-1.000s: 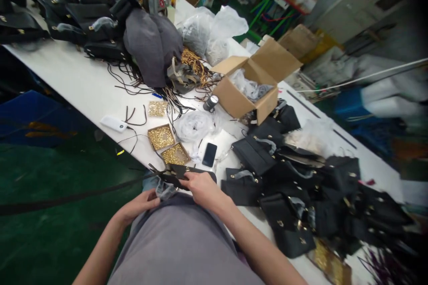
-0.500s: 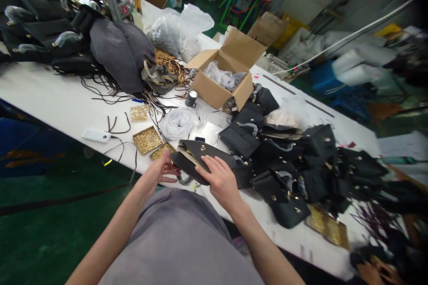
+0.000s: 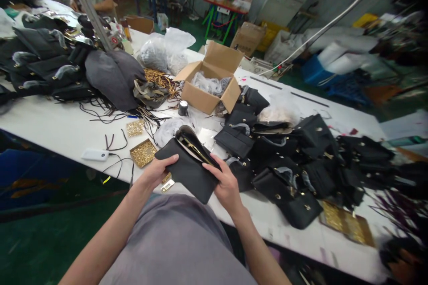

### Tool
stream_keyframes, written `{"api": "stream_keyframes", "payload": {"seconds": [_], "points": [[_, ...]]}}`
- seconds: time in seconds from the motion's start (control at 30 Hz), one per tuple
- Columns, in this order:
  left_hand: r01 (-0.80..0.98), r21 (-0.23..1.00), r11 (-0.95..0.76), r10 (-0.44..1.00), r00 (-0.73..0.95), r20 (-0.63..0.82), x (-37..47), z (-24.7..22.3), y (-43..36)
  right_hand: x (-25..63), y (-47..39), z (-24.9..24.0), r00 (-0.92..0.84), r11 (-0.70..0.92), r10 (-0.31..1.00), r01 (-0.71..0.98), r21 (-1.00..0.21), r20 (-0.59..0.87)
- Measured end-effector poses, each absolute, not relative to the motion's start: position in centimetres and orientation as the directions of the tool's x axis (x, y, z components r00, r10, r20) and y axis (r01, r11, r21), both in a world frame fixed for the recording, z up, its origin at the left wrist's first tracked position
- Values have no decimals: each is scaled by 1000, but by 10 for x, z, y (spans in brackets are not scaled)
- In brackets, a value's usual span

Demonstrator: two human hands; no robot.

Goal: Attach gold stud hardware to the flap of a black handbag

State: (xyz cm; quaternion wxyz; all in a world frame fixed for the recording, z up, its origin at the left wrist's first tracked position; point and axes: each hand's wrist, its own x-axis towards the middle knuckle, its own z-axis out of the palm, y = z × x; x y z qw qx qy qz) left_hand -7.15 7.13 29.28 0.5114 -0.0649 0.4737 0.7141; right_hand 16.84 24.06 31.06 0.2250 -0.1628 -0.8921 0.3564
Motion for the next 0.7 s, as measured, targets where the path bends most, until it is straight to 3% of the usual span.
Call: {"api": "stream_keyframes", "payload": {"seconds": [0.13, 0.27, 0.33, 0.43, 0.53, 0.6, 0.7], "points": [[-762, 647, -18, 703, -470, -534, -71, 297, 61, 180, 251, 329, -923, 542, 372, 125, -831, 104], [-771, 635, -45, 669, -496, -554, -72, 293, 49, 191, 261, 360, -964, 474, 266, 137, -870, -7], [-772, 633, -57, 642, -514, -569, -69, 291, 47, 192, 264, 374, -953, 483, 303, 132, -865, 24], [-766, 640, -57, 625, -527, -576, -62, 290, 47, 185, 262, 389, -874, 532, 457, 121, -838, 165], [-759, 651, -14, 645, -504, -574, -53, 290, 47, 173, 254, 394, -856, 596, 443, 57, -801, 268], [-751, 660, 6, 661, -493, -567, -47, 291, 46, 166, 247, 390, -873, 619, 419, 73, -782, 250], [-760, 650, -12, 703, -469, -535, -39, 292, 43, 154, 237, 368, -891, 644, 443, 239, -726, 99]]}}
